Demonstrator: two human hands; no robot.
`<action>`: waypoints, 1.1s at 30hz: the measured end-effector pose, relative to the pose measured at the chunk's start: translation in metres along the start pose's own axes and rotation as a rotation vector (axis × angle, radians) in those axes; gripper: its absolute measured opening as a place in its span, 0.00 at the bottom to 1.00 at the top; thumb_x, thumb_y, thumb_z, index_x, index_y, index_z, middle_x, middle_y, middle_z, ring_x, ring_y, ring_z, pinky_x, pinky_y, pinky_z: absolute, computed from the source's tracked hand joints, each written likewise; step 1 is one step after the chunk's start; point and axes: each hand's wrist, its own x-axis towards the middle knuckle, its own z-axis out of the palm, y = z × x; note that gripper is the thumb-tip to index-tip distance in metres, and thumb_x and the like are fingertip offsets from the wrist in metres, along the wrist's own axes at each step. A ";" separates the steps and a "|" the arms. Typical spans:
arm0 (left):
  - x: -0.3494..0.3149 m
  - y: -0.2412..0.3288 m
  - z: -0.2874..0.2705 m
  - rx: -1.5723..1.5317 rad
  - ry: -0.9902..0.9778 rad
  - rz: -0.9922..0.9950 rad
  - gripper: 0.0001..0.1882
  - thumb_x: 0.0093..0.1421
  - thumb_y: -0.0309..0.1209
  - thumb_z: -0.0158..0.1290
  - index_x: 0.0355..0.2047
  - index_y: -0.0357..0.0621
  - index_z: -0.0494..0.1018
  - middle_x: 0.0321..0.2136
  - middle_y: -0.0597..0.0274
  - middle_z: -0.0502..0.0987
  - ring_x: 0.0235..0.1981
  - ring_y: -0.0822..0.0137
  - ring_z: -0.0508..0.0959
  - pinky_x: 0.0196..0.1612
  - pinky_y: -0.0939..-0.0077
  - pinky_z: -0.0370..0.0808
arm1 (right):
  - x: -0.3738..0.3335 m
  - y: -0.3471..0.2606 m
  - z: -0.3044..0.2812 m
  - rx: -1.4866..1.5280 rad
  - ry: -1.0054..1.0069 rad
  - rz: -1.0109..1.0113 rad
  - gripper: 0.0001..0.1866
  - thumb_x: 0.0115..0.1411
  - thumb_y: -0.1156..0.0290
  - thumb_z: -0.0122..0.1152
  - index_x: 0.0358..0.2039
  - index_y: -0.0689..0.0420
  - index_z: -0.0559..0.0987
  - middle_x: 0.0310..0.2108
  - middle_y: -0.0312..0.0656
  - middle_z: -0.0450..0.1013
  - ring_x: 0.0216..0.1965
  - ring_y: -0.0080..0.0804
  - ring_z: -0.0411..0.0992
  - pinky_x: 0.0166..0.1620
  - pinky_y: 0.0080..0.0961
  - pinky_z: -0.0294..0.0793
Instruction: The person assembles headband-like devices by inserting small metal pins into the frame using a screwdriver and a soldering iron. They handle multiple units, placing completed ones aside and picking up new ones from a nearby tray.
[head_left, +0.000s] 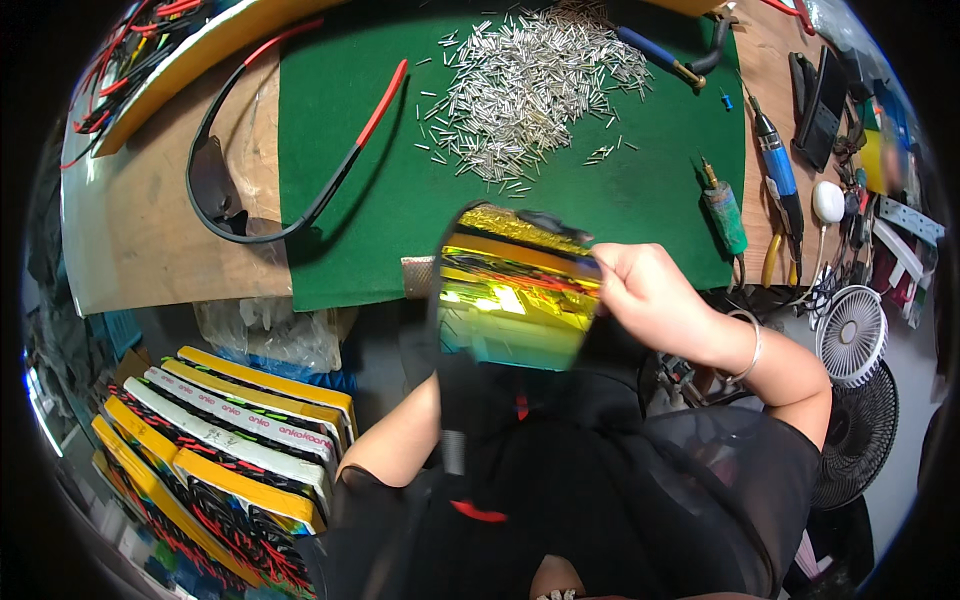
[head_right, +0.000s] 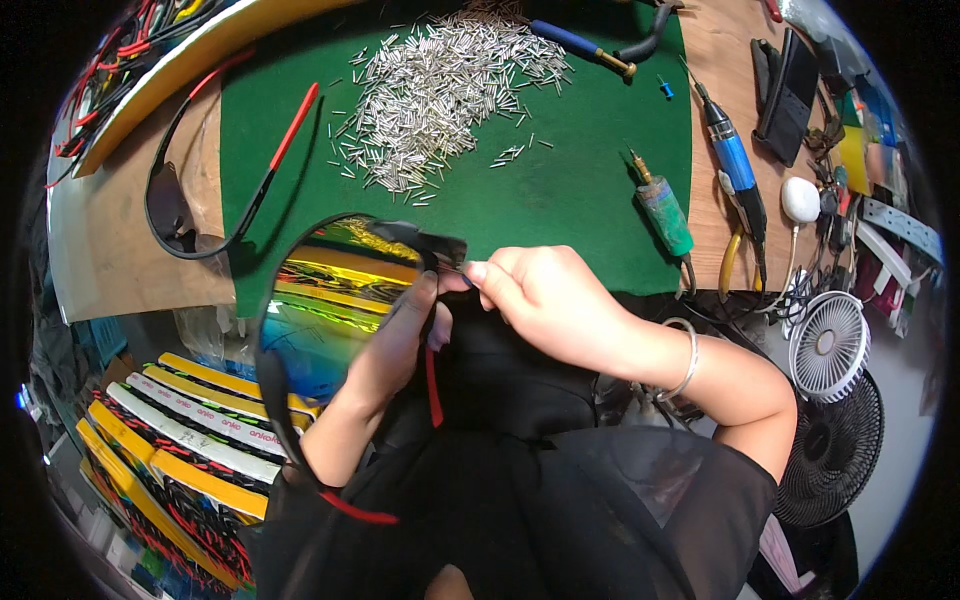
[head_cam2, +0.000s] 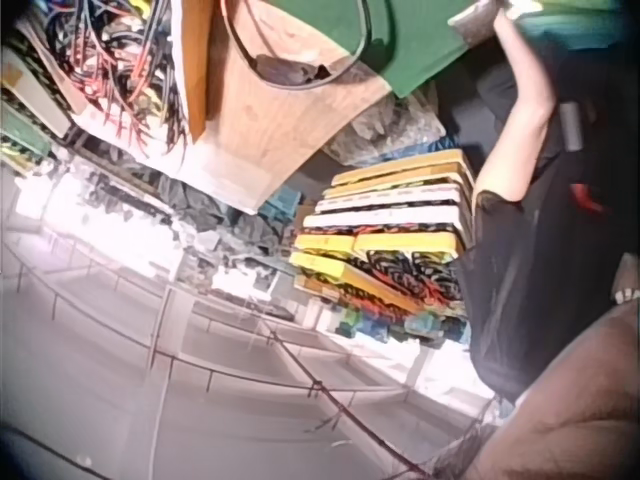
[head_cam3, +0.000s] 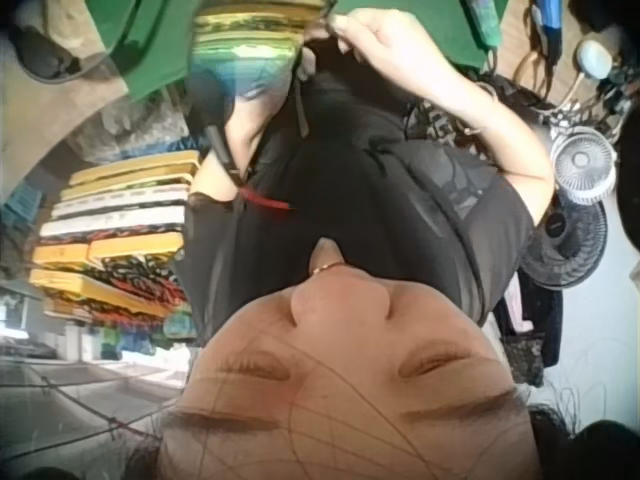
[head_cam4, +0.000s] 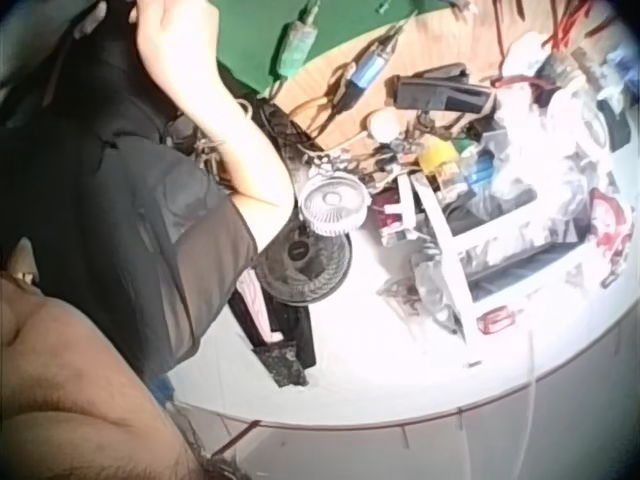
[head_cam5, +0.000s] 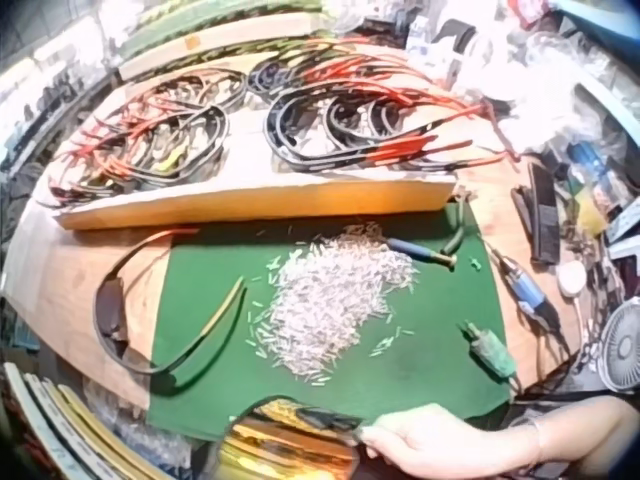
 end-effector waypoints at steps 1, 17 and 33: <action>0.001 0.001 -0.001 0.019 0.007 -0.026 0.15 0.64 0.35 0.37 0.41 0.39 0.69 0.25 0.66 0.71 0.19 0.79 0.65 0.23 0.87 0.62 | -0.001 -0.002 0.000 -0.111 0.054 -0.089 0.15 0.57 0.64 0.51 0.20 0.61 0.72 0.16 0.44 0.66 0.18 0.41 0.67 0.24 0.30 0.68; -0.002 0.011 0.012 -0.180 0.029 0.043 0.14 0.64 0.33 0.36 0.42 0.37 0.66 0.27 0.64 0.73 0.17 0.80 0.65 0.21 0.88 0.62 | 0.002 -0.005 -0.007 -0.156 0.029 -0.094 0.16 0.59 0.64 0.48 0.20 0.62 0.73 0.14 0.47 0.67 0.19 0.45 0.67 0.26 0.34 0.68; -0.020 0.023 0.037 -0.021 0.001 0.090 0.13 0.62 0.32 0.41 0.42 0.35 0.66 0.34 0.55 0.76 0.20 0.79 0.71 0.23 0.86 0.70 | -0.032 0.006 -0.029 0.118 0.215 -0.113 0.14 0.55 0.68 0.55 0.38 0.60 0.65 0.19 0.37 0.63 0.20 0.23 0.61 0.24 0.20 0.60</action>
